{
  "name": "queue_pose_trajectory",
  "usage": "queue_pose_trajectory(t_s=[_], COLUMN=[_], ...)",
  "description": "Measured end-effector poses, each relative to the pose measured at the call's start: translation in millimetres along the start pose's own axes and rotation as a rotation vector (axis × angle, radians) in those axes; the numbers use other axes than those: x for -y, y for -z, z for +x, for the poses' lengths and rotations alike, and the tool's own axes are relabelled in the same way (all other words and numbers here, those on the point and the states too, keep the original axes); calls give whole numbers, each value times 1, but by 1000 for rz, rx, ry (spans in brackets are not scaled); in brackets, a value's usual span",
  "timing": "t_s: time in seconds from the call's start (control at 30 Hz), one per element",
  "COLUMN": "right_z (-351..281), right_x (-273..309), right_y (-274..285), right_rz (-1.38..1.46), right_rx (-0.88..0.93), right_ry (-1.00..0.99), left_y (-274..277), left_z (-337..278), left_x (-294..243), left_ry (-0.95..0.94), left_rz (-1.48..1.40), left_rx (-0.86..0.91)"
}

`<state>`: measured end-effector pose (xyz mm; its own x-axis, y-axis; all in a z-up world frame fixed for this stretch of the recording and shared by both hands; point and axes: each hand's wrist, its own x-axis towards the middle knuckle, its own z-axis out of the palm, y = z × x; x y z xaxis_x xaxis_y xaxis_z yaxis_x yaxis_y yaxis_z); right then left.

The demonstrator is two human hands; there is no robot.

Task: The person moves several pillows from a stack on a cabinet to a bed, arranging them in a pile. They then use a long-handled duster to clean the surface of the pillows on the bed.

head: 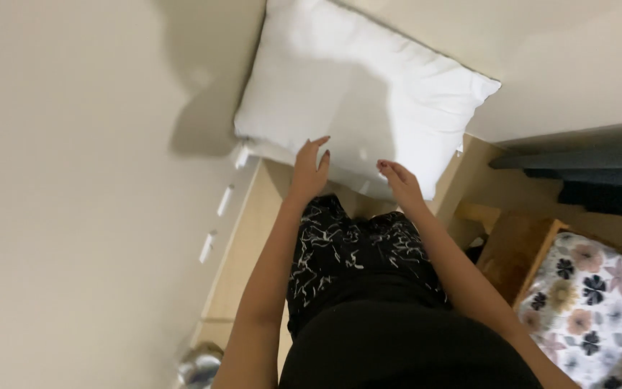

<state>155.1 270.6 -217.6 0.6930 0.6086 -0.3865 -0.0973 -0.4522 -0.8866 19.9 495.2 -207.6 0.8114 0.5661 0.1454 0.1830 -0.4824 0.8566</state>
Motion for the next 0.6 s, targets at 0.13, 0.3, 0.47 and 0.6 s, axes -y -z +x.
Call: queue_pose_trajectory(t_s=[0.13,0.3,0.47,0.6], right_z=[30,69,78,92], right_x=[8,-1,-29,-60], right_y=[-34,-69,-80,-84], right_rz=[226,502,812,899], right_rx=[-68,-171,-336,-365], right_ry=[-232,-422,-708,-743], left_y=[1,13,-1,-6], left_z=[46,94,117,120], left_x=[49,139,255,297], left_ry=[95,188,407,563], left_rz=[-33,-19,18,225], left_rx=[169,286,116,-40])
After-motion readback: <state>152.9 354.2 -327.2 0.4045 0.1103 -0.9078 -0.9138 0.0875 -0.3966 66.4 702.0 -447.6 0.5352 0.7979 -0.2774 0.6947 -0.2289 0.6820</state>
